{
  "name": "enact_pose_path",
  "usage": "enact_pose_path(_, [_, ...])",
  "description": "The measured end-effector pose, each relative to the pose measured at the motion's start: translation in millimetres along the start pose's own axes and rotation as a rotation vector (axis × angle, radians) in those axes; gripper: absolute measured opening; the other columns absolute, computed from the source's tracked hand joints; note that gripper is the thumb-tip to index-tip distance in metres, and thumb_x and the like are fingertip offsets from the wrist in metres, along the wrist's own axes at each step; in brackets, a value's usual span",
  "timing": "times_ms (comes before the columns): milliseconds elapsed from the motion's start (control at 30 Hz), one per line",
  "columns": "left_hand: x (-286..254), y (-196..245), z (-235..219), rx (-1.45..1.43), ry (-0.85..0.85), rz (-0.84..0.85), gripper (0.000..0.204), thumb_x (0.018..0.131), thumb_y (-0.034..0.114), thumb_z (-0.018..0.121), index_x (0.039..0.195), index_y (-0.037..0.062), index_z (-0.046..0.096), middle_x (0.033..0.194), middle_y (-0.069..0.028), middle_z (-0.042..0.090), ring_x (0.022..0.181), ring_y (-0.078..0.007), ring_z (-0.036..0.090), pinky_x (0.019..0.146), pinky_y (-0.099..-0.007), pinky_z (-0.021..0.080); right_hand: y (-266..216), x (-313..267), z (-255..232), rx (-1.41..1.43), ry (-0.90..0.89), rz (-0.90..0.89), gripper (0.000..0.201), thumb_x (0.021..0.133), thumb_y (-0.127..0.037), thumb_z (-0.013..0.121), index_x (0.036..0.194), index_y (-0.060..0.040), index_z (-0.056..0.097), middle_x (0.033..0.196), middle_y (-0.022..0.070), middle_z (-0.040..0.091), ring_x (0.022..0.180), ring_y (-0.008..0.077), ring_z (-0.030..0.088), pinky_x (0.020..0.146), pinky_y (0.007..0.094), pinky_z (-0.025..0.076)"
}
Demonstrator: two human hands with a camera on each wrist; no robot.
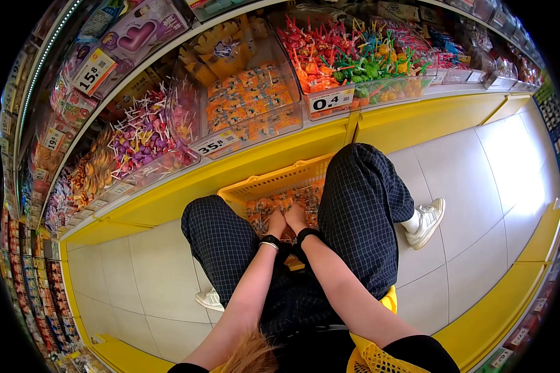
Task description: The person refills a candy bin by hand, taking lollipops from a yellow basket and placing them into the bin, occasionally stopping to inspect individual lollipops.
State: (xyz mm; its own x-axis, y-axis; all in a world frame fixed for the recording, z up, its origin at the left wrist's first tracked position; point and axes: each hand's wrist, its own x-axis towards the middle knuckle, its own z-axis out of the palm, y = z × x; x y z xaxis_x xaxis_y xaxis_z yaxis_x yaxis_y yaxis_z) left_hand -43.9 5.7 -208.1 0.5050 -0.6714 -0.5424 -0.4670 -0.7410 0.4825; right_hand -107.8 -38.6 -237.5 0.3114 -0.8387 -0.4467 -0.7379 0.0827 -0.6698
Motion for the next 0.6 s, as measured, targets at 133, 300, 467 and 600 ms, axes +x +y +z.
enact_pose_path(133, [1,-2,2,-0.021,0.022,0.011,0.028,0.088,0.007,0.036,0.110,-0.0083,0.042,0.087,-0.0242,0.055,0.066,-0.0323,0.057,0.052,-0.0394,0.049,3,4,2,0.011,-0.024,0.013,0.036,0.080,-0.027,0.054,0.095,0.0050,0.056,0.084,0.0238,0.059,0.077,0.0355,0.057,0.069,0.0449,0.044])
enact_pose_path(300, [-1,1,-2,-0.001,-0.017,-0.013,0.029,0.088,0.006,0.036,0.112,-0.0084,0.041,0.089,-0.0254,0.055,0.069,-0.0336,0.058,0.054,-0.0405,0.049,0,2,0,0.007,-0.048,0.033,0.040,0.080,-0.027,0.053,0.105,0.0038,0.050,0.088,0.0240,0.059,0.079,0.0358,0.057,0.070,0.0448,0.045])
enact_pose_path(467, [-1,0,0,0.002,0.015,0.010,0.029,0.087,0.006,0.037,0.112,-0.0082,0.041,0.088,-0.0250,0.055,0.069,-0.0335,0.058,0.054,-0.0402,0.049,-9,-6,-11,0.055,-0.077,0.055,0.040,0.080,-0.024,0.053,0.107,0.0043,0.048,0.089,0.0241,0.058,0.080,0.0358,0.057,0.070,0.0450,0.045])
enact_pose_path(600, [0,3,-3,-0.005,-0.030,-0.018,0.030,0.087,0.005,0.037,0.113,-0.0081,0.041,0.088,-0.0252,0.056,0.068,-0.0335,0.058,0.054,-0.0402,0.049,-7,-2,-8,0.035,-0.095,0.073,0.041,0.079,-0.022,0.053,0.110,0.0045,0.045,0.092,0.0246,0.058,0.081,0.0363,0.057,0.072,0.0451,0.045])
